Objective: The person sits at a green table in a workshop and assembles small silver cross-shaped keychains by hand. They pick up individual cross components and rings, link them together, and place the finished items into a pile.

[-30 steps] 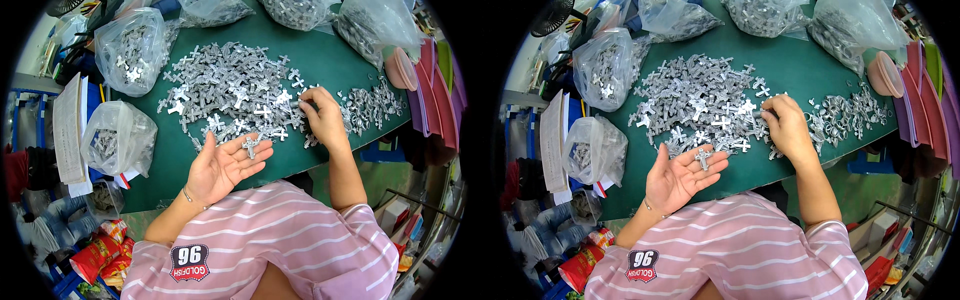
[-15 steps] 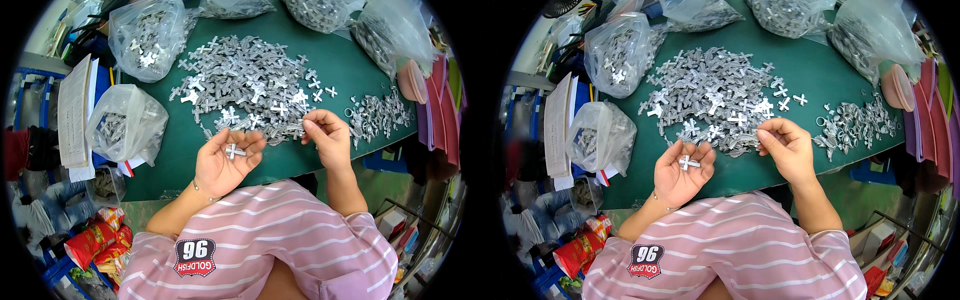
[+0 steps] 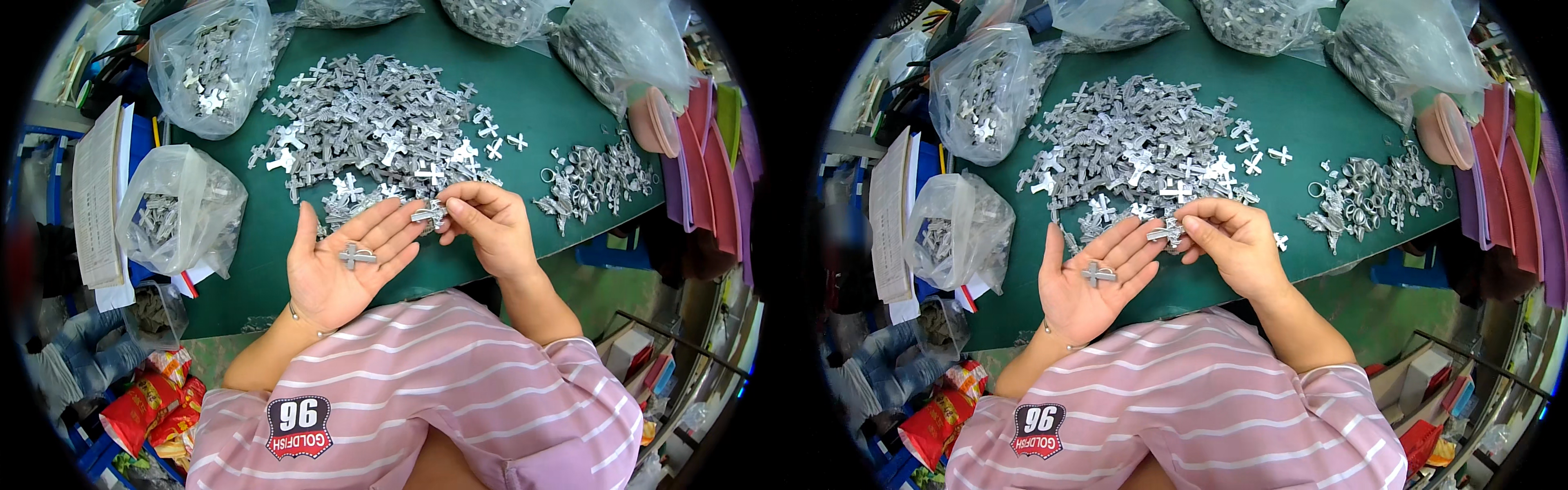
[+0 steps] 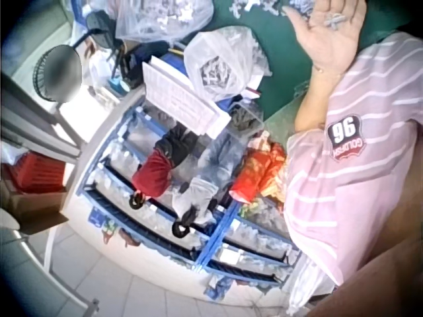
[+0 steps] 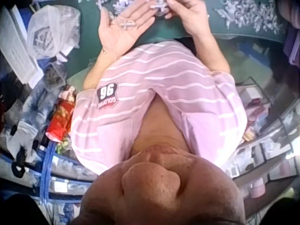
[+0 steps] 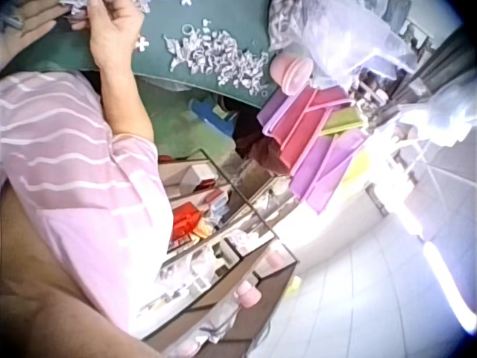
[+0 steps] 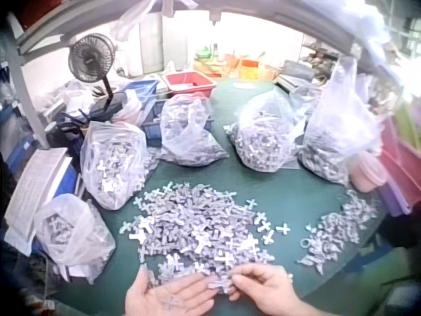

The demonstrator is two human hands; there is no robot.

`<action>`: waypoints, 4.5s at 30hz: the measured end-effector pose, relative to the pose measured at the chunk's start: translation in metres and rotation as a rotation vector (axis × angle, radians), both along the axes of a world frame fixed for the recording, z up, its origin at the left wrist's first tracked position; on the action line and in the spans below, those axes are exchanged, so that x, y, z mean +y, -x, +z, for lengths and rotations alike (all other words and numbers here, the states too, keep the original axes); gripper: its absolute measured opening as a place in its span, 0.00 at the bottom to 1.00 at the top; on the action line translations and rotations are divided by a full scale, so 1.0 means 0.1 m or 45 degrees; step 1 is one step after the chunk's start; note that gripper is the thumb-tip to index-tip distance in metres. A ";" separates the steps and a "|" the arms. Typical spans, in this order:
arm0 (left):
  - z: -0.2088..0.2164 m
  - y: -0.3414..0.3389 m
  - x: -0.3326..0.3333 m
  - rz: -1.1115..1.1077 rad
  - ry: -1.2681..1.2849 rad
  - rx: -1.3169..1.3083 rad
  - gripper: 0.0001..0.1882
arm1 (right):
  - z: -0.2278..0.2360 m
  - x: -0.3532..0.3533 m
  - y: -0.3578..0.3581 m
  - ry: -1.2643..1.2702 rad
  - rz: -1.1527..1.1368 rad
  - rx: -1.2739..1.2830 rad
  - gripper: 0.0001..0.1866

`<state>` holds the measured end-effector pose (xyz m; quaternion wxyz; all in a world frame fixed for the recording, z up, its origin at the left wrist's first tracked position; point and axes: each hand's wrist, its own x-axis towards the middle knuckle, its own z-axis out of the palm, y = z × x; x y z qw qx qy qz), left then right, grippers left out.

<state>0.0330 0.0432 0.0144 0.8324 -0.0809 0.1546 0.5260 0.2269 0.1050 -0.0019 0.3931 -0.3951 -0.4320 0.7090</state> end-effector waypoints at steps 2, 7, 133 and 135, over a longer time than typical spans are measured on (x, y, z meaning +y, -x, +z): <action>-0.01 0.00 0.00 -0.005 -0.007 0.007 0.45 | -0.01 0.00 -0.02 0.011 0.006 0.024 0.08; -0.05 -0.02 0.00 -0.021 -0.002 -0.017 0.44 | 0.05 -0.05 0.02 -0.444 0.001 -0.245 0.07; -0.06 0.09 -0.10 0.064 -0.225 1.374 0.09 | 0.08 0.26 0.31 -0.322 0.033 -0.334 0.04; -0.07 0.07 -0.08 0.123 -0.219 1.364 0.10 | 0.10 0.20 0.29 -0.179 0.163 -0.340 0.04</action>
